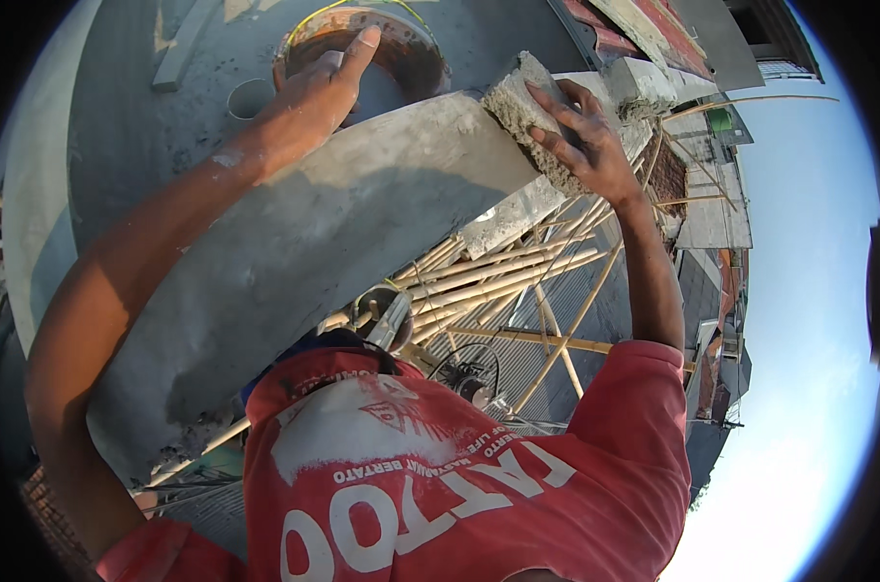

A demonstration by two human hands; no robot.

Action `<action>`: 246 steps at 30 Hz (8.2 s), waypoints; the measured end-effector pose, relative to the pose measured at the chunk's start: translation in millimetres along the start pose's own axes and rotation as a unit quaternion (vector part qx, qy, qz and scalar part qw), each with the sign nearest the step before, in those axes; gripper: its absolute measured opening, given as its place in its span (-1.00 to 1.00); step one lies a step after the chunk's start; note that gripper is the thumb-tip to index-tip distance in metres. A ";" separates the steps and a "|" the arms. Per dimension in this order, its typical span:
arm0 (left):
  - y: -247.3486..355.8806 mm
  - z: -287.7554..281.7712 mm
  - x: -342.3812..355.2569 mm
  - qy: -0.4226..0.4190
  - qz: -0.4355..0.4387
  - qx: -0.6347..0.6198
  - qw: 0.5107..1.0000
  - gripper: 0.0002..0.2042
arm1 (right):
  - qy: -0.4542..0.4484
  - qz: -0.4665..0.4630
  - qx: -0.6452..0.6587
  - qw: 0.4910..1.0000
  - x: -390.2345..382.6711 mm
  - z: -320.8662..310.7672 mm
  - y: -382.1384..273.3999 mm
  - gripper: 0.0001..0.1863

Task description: The person smooths plaster on a concrete ledge using a trowel, rubs the surface with a sponge block, pours water onto the ledge using a plastic cup, and scoops mortar from a bucket with a trowel.

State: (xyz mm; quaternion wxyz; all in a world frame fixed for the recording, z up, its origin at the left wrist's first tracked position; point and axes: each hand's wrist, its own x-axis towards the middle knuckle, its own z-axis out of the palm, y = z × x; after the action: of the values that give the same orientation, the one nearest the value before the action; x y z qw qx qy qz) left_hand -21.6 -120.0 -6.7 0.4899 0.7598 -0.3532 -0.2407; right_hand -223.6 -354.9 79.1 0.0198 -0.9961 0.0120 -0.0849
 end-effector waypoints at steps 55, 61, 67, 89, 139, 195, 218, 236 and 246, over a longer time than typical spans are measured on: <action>-60.7 -180.3 -112.4 0.068 0.205 0.439 0.872 -0.68 | -0.029 -0.372 0.020 0.927 112.2 19.4 -226.7 -0.42; -48.4 -186.8 -102.7 -0.030 0.090 0.475 0.875 -0.70 | -0.105 -0.327 0.130 0.930 71.1 25.0 -277.6 -0.49; -43.8 -192.0 -121.1 0.045 0.283 0.426 0.858 -0.70 | -0.009 -0.300 0.003 0.954 103.4 27.4 -170.3 -0.48; -92.3 -196.2 -106.3 0.074 0.263 0.501 0.821 -0.71 | -0.096 -0.225 0.072 0.967 19.3 9.5 -207.5 -0.30; -24.7 -110.2 -100.6 -0.310 -0.125 -0.019 0.942 -0.17 | 0.488 0.205 0.298 0.795 -67.3 255.2 -332.5 -0.28; -33.3 -116.5 -102.9 -0.301 -0.036 0.083 0.949 -0.28 | 0.559 0.379 0.152 0.722 -81.6 219.5 -147.0 -0.37; 16.6 -57.2 -10.0 -0.310 -0.100 0.039 0.945 -0.16 | 0.587 0.447 0.212 0.641 -107.0 155.7 86.3 -0.36; 49.7 12.0 -17.8 -0.188 0.122 0.225 0.948 -0.21 | 0.557 0.502 0.246 0.614 -111.7 211.9 123.0 -0.31; 43.7 9.5 -19.3 -0.182 0.114 0.241 0.946 -0.19 | 0.514 0.563 0.318 0.563 -155.9 209.0 270.0 -0.37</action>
State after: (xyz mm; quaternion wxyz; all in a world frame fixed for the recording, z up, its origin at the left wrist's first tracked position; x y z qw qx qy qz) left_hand -53.8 -122.3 29.8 0.2437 0.7527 -0.5686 -0.2253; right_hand -347.3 -612.5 -164.3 0.3699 -0.5040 0.5512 -0.5525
